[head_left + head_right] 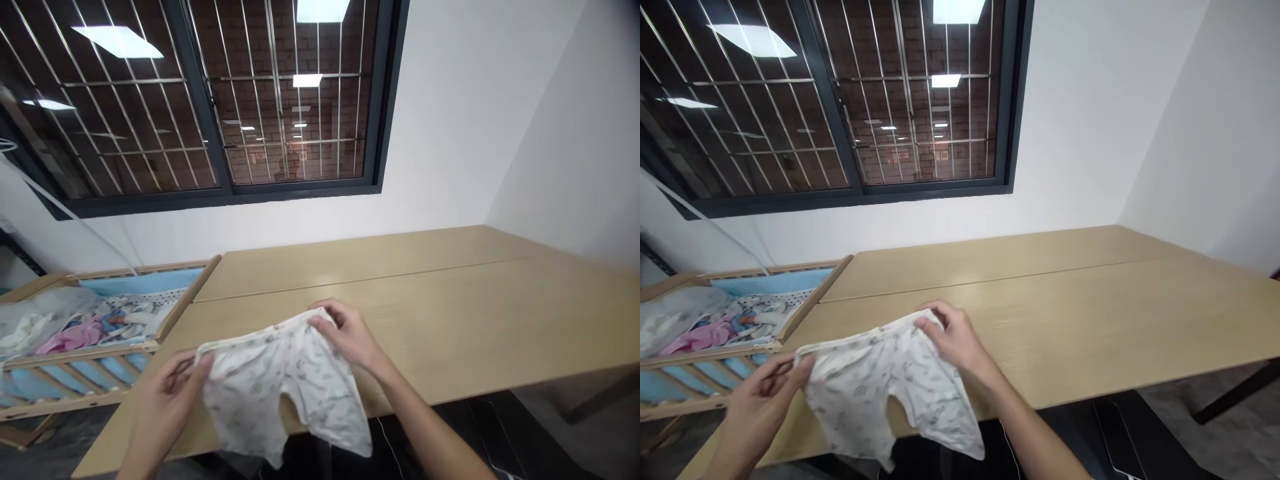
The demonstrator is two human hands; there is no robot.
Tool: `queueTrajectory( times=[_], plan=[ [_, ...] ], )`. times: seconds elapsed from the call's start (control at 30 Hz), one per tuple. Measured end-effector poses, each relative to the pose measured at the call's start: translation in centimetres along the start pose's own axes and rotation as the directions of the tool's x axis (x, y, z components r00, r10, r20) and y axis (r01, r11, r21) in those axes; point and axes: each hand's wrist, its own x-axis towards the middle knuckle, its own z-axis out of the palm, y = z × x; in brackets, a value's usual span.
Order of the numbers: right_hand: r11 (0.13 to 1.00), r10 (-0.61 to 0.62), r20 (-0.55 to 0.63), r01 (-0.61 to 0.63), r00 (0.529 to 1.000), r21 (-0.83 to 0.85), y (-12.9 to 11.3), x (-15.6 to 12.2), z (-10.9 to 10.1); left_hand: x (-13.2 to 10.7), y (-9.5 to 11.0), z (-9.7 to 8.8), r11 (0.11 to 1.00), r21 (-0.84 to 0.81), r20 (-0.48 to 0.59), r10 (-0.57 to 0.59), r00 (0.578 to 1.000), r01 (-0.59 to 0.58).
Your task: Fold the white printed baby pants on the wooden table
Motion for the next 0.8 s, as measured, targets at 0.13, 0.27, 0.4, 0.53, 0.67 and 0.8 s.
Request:
queueTrajectory(
  times=[0.13,0.27,0.4,0.53,0.67,0.8],
  plan=[
    [0.991,0.07,0.053,-0.064,0.996,-0.119,2.2,4.1,-4.0,4.2,0.8,5.1,0.994,-0.096,0.189,0.078,0.979,-0.061],
    [0.963,0.185,0.082,-0.164,0.979,-0.214,7.6,7.5,-6.1,8.6,-1.6,10.4,0.986,-0.063,0.377,0.168,0.911,-0.156],
    [0.932,0.246,0.015,-0.232,0.969,-0.28,14.5,10.2,-6.3,12.5,-5.5,15.5,0.975,0.115,0.427,0.126,0.895,-0.192],
    [0.887,0.296,-0.06,-0.298,0.953,-0.353,20.4,12.6,-5.8,15.5,-8.9,19.6,0.957,0.255,0.407,0.025,0.913,-0.14],
    [0.836,0.303,-0.128,-0.328,0.944,-0.44,24.1,14.4,-5.3,17.8,-11.0,22.6,0.912,0.398,0.41,-0.082,0.908,-0.097],
    [0.762,0.291,-0.201,-0.354,0.935,-0.543,26.2,15.8,-5.4,19.3,-11.6,24.6,0.861,0.503,0.398,-0.153,0.904,-0.076]
  ],
)
